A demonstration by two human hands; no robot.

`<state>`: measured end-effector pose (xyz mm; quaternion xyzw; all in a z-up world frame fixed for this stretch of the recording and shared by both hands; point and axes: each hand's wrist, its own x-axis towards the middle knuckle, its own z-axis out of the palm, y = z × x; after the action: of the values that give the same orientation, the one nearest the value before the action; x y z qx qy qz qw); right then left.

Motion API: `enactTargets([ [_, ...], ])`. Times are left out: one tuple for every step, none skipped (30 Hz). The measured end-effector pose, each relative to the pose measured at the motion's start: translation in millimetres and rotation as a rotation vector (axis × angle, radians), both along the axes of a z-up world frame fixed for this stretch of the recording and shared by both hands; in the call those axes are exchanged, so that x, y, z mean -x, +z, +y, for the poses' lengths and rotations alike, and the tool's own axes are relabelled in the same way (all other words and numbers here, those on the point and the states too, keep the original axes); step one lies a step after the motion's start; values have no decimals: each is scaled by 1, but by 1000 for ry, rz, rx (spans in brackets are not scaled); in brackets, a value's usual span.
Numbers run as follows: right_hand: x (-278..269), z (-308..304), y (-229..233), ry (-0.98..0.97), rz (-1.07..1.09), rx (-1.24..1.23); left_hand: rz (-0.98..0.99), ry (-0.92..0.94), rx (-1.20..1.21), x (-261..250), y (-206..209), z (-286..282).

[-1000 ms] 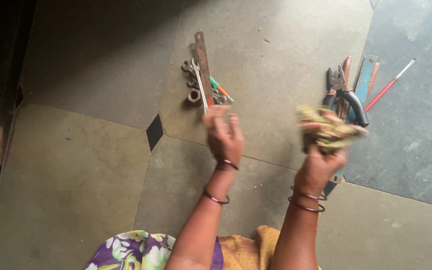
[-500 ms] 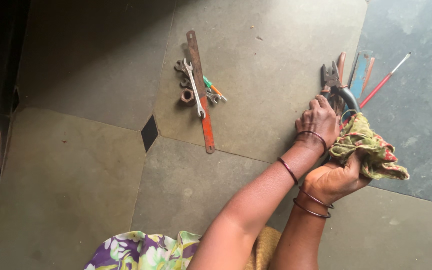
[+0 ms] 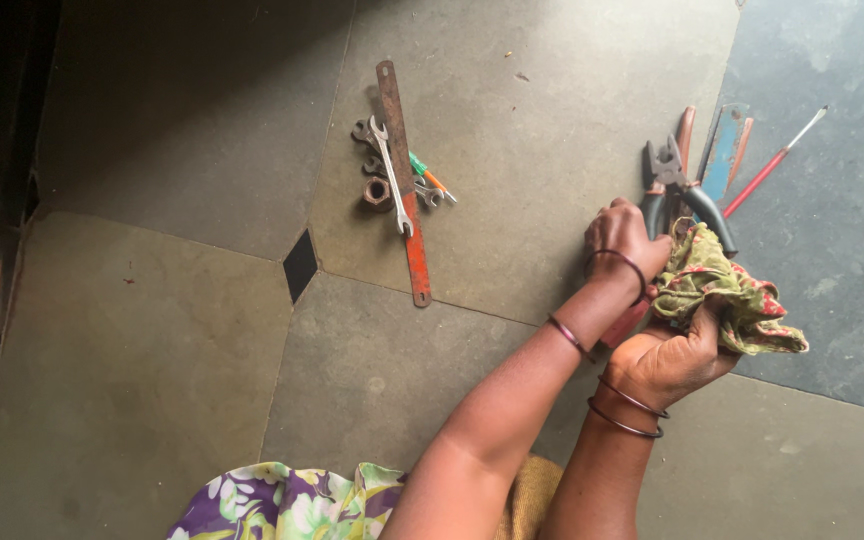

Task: The person sits on a tiled floor and wipes a wrench and a pair of pliers with a cloth. They clean the tools thoroughly, turning them over to wipe different sides, and place them back on the floor among other tools.

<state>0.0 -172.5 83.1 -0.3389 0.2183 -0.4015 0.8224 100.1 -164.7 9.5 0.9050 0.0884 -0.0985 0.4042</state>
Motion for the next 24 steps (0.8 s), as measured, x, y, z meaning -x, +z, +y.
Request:
enactTargets([
  [0, 0, -2, 4, -3, 3, -43, 13, -2, 3, -3, 0],
  [0, -1, -3, 8, -7, 6, -87, 26, -3, 5, -6, 1],
  [1, -1, -5, 15, -7, 9, -22, 13, 27, 8, -10, 3],
  [3, -2, -6, 18, 9, -11, 43, -1, 58, 10, -13, 7],
  [2, -1, -7, 23, 16, -33, 99, -13, 85, 8, -14, 10],
  [1, 0, -7, 29, 23, -56, 90, -33, 88, 4, -14, 16],
  [1, 0, -7, 49, 22, -29, 86, -55, 92, 0, -15, 24],
  [1, 1, -7, 68, 21, -2, 81, -76, 96, -2, -13, 29],
  [0, 2, -6, 88, 19, 24, 78, -70, 146, -2, -11, 34],
  [-2, 3, -4, 85, -1, 13, 75, -65, 196, -1, -10, 43],
  [-2, 4, -3, 79, -19, 2, 74, -62, 245, 3, -8, 55],
  [-3, 5, -1, 72, -37, -10, 31, -72, 272, 9, -4, 67],
  [-4, 6, 0, 104, -35, -55, -10, -84, 299, 19, 3, 80],
  [-6, 8, 1, 136, -33, -99, -50, -95, 325, 28, 10, 95],
  [-7, 9, 3, 168, -31, -142, -113, -107, 315, 36, 16, 110],
  [-6, 13, 4, 188, -1, -131, -176, -120, 306, 43, 20, 125],
  [-5, 21, 3, 212, 26, -118, -217, -131, 275, 50, 24, 138],
  [-5, 26, 4, 235, 54, -105, -257, -142, 244, 57, 27, 151],
  [-6, 31, 4, 318, 104, -2, -301, -151, 211, 62, 27, 160],
  [-7, 37, 2, 399, 152, 103, -322, -149, 191, 66, 26, 167],
  [-6, 42, 1, 478, 203, 211, -339, -147, 172, 71, 23, 172],
  [-5, 46, 0, 487, 230, 351, -355, -145, 154, 75, 18, 177],
  [-5, 52, -2, 494, 255, 494, -347, -134, 101, 78, 12, 179],
  [-6, 56, -3, 499, 278, 638, -338, -122, 48, 80, 6, 180],
])
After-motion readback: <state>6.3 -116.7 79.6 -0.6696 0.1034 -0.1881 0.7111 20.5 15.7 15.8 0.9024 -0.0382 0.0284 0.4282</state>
